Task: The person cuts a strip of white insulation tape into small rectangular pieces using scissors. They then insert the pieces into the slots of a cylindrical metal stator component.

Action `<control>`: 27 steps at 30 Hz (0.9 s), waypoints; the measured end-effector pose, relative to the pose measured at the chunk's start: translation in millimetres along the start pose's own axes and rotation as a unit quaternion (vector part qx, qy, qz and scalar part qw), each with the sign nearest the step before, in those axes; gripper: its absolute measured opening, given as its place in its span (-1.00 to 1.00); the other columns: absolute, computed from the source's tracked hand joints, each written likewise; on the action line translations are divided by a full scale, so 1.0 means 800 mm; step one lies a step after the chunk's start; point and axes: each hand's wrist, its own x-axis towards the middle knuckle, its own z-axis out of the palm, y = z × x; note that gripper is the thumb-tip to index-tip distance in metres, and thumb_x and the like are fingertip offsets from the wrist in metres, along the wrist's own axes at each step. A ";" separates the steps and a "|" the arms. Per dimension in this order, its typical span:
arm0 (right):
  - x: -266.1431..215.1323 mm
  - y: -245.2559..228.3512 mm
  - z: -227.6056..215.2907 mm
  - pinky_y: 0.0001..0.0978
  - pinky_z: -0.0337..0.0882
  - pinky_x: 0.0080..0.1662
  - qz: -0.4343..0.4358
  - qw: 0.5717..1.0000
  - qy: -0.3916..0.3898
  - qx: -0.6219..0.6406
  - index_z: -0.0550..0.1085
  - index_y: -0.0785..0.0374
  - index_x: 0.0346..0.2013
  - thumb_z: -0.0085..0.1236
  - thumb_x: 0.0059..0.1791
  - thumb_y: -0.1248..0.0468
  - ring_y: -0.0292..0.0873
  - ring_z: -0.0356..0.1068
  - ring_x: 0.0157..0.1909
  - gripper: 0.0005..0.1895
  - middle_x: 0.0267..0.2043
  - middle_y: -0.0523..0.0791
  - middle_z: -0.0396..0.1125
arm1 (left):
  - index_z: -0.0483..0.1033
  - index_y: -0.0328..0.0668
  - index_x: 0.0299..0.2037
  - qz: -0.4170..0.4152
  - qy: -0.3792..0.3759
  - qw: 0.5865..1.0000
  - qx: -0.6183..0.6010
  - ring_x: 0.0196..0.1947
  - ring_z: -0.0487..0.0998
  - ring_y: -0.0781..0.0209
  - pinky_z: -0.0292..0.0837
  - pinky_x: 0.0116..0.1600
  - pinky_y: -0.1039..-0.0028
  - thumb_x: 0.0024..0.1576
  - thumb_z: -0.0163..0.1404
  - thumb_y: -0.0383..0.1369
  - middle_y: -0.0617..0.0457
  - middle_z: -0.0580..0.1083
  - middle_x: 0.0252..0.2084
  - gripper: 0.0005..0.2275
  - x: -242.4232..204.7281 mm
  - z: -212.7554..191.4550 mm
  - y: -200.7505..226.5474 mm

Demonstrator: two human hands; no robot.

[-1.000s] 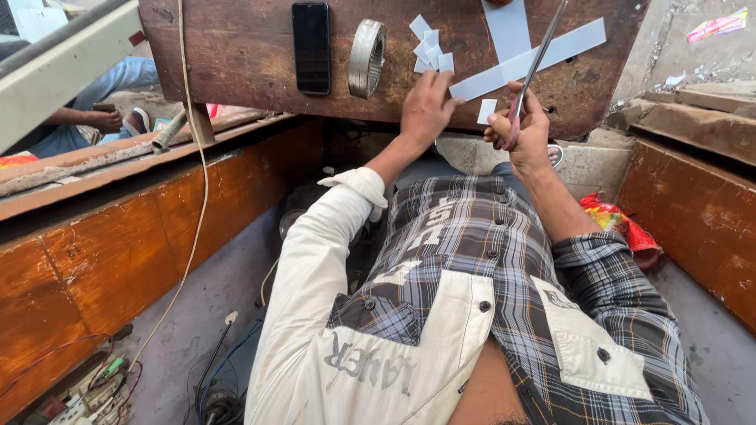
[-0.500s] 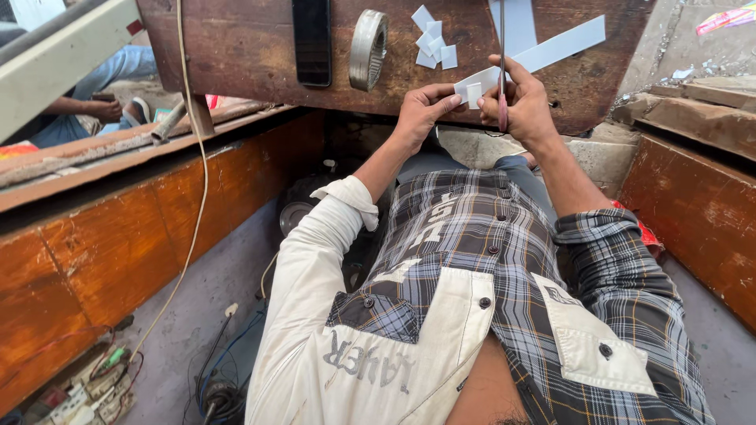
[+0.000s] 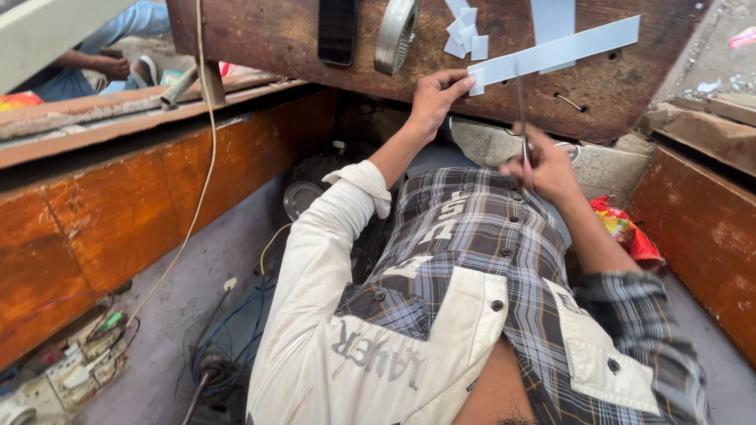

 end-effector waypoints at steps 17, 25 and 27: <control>0.044 0.013 0.031 -0.53 0.33 -0.51 0.069 0.981 -0.088 0.158 0.34 0.24 0.35 0.43 -0.17 0.13 -0.34 0.34 -0.54 -0.17 -0.41 -0.18 0.36 | 0.63 -0.42 -0.09 0.012 0.079 0.997 -0.008 -0.34 0.59 0.31 0.58 -0.23 0.52 0.16 0.18 -0.44 0.02 0.60 -0.29 -0.81 0.000 0.012 -0.013; 0.042 0.002 0.035 -0.54 0.27 -0.56 0.061 0.985 -0.083 0.137 0.34 0.27 0.37 0.46 -0.18 0.12 -0.37 0.30 -0.60 -0.13 -0.54 -0.22 0.27 | 0.64 -0.40 -0.09 0.009 0.079 0.997 0.006 -0.33 0.61 0.32 0.59 -0.23 0.53 0.17 0.17 -0.43 0.02 0.60 -0.30 -0.82 -0.012 0.021 -0.001; 0.042 0.001 0.035 -0.53 0.26 -0.57 0.069 0.986 -0.077 0.129 0.34 0.27 0.37 0.46 -0.19 0.13 -0.36 0.30 -0.61 -0.13 -0.57 -0.23 0.27 | 0.64 -0.39 -0.08 0.005 0.076 0.997 0.017 -0.33 0.61 0.32 0.59 -0.22 0.53 0.18 0.16 -0.42 0.01 0.60 -0.31 -0.81 -0.015 0.022 0.003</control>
